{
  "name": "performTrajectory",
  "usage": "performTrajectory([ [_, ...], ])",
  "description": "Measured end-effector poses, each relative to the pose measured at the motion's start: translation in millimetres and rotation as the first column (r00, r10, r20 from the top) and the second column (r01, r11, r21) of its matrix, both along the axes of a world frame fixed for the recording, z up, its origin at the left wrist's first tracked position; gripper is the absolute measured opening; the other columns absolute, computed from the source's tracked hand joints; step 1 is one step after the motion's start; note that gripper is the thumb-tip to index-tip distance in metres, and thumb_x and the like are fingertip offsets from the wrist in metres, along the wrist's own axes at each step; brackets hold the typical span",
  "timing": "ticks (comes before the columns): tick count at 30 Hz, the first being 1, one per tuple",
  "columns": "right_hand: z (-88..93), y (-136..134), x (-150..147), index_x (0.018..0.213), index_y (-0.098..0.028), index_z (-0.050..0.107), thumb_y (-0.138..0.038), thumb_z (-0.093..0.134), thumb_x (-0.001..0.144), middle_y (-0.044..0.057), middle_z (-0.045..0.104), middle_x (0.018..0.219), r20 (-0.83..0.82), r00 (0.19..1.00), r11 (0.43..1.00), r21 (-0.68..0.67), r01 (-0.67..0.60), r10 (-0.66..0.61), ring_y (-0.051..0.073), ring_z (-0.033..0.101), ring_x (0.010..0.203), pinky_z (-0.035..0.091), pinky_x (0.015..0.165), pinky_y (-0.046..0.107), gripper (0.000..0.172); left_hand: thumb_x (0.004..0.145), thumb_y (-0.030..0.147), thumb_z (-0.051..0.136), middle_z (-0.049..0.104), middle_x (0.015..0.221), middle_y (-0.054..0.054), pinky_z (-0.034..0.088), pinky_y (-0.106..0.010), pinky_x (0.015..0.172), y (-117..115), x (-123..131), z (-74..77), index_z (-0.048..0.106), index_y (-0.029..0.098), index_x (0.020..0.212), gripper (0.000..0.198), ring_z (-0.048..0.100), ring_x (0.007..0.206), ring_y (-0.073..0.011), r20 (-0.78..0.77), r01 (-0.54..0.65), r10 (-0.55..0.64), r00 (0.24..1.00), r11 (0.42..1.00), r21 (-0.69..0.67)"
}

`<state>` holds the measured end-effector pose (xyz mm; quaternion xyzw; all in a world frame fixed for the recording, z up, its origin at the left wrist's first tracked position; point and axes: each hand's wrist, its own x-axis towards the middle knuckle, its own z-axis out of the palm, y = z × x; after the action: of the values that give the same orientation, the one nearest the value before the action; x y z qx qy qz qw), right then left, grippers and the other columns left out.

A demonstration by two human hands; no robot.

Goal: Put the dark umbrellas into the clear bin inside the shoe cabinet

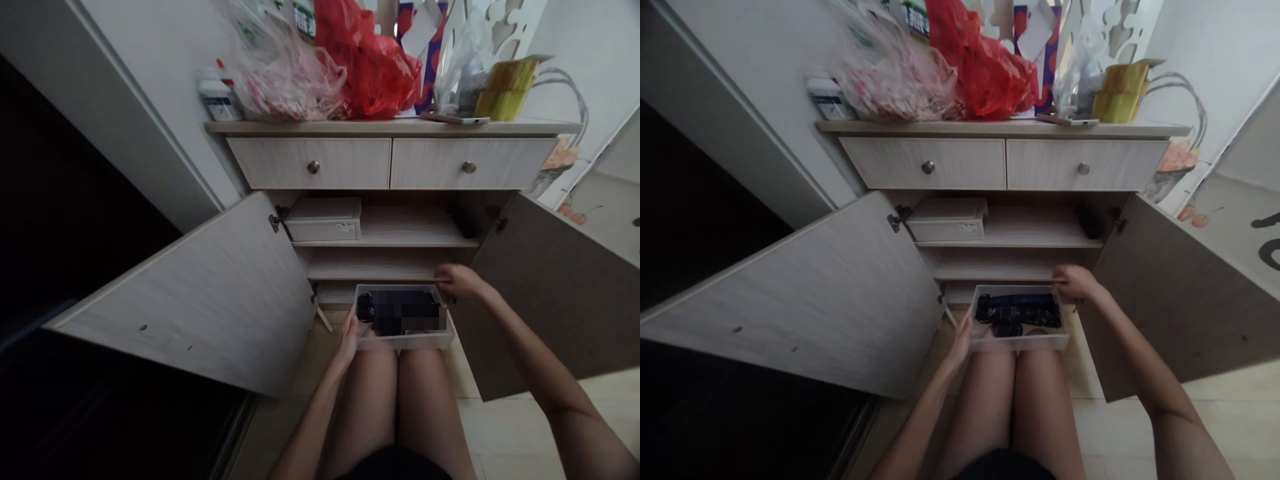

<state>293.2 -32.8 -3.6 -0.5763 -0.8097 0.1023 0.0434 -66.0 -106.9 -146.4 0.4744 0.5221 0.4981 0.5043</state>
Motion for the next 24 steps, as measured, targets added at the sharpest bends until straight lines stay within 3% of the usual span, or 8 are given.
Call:
performTrajectory([
  [1,3.2,16.1,10.2,0.116,-0.02,0.067,-0.031,0.059,0.088,0.013,0.067,0.116,-0.027,0.993,0.988,0.094,0.12,-0.118,0.026,0.064,0.105,0.048,0.087,0.033,0.031,0.069,0.091,0.047,0.041,0.157,-0.013,0.038,-0.051,0.115,-0.1,0.2,0.6,0.047,0.021,0.148,0.105,0.038,0.144,-0.0367,-0.001,0.008,-0.008,1.0,1.0,-0.004],
  [3,5.7,50.6,29.9,0.123,-0.016,0.062,-0.034,0.055,0.092,0.019,0.061,0.124,-0.094,0.938,0.909,0.231,0.347,-0.334,0.031,0.061,0.111,0.048,0.091,0.039,0.037,0.07,0.091,0.047,0.041,0.157,-0.014,0.038,-0.051,0.115,-0.4,0.4,2.6,0.046,0.02,0.149,0.106,0.039,0.144,-0.0366,0.0,0.027,-0.027,1.0,1.0,-0.006],
  [5,4.6,83.8,47.0,0.132,-0.012,0.056,-0.033,0.054,0.092,0.025,0.055,0.131,-0.144,0.865,0.822,0.269,0.502,-0.481,0.036,0.057,0.117,0.047,0.093,0.045,0.046,0.071,0.09,0.046,0.041,0.157,-0.014,0.039,-0.05,0.114,-0.5,0.7,4.6,0.046,0.02,0.148,0.104,0.038,0.144,-0.0362,-0.001,0.035,-0.035,0.999,0.999,-0.003],
  [9,1.4,132.9,69.4,0.148,-0.013,0.043,-0.024,0.056,0.09,0.028,0.039,0.146,-0.133,0.762,0.75,0.138,0.647,-0.633,0.041,0.045,0.131,0.042,0.1,0.049,0.061,0.072,0.09,0.044,0.043,0.156,-0.011,0.039,-0.05,0.114,-0.4,1.9,5.0,0.051,0.025,0.145,0.098,0.037,0.145,-0.0354,-0.027,0.011,-0.011,1.0,1.0,-0.006],
  [11,0.0,147.4,75.0,0.151,-0.015,0.041,-0.022,0.056,0.09,0.028,0.039,0.145,-0.116,0.732,0.728,0.076,0.681,-0.672,0.041,0.044,0.132,0.041,0.1,0.049,0.063,0.072,0.09,0.044,0.045,0.155,-0.012,0.036,-0.051,0.116,-0.2,2.6,3.7,0.053,0.023,0.143,0.098,0.038,0.145,-0.0355,-0.033,-0.017,0.017,0.999,1.0,0.013],
  [15,-9.4,158.4,76.5,0.143,-0.009,0.05,-0.026,0.054,0.093,0.03,0.044,0.138,-0.11,0.706,0.707,0.032,0.706,-0.7,0.04,0.054,0.121,0.044,0.094,0.048,0.053,0.073,0.089,0.044,0.049,0.152,-0.012,0.035,-0.05,0.117,0.2,2.2,1.8,0.057,0.022,0.14,0.096,0.039,0.144,-0.0354,-0.029,-0.032,0.033,0.999,0.999,0.025],
  [19,-24.6,152.1,68.2,0.125,-0.013,0.063,-0.026,0.056,0.089,0.024,0.048,0.133,-0.168,0.692,0.672,0.164,0.722,-0.702,0.033,0.061,0.106,0.048,0.086,0.043,0.039,0.075,0.086,0.046,0.048,0.153,-0.011,0.037,-0.05,0.116,0.5,1.1,3.1,0.057,0.023,0.14,0.091,0.039,0.144,-0.0349,-0.015,-0.02,0.02,1.0,1.0,0.014],
  [24,-32.1,138.0,61.1,0.106,-0.011,0.068,-0.018,0.057,0.076,0.021,0.056,0.12,-0.451,0.604,0.567,0.231,0.79,-0.657,0.027,0.062,0.094,0.049,0.084,0.042,0.032,0.072,0.088,0.049,0.048,0.153,-0.012,0.033,-0.05,0.118,1.6,2.6,4.1,0.059,0.022,0.138,0.094,0.037,0.145,-0.0354,0.012,-0.023,0.023,1.0,1.0,0.011],
])
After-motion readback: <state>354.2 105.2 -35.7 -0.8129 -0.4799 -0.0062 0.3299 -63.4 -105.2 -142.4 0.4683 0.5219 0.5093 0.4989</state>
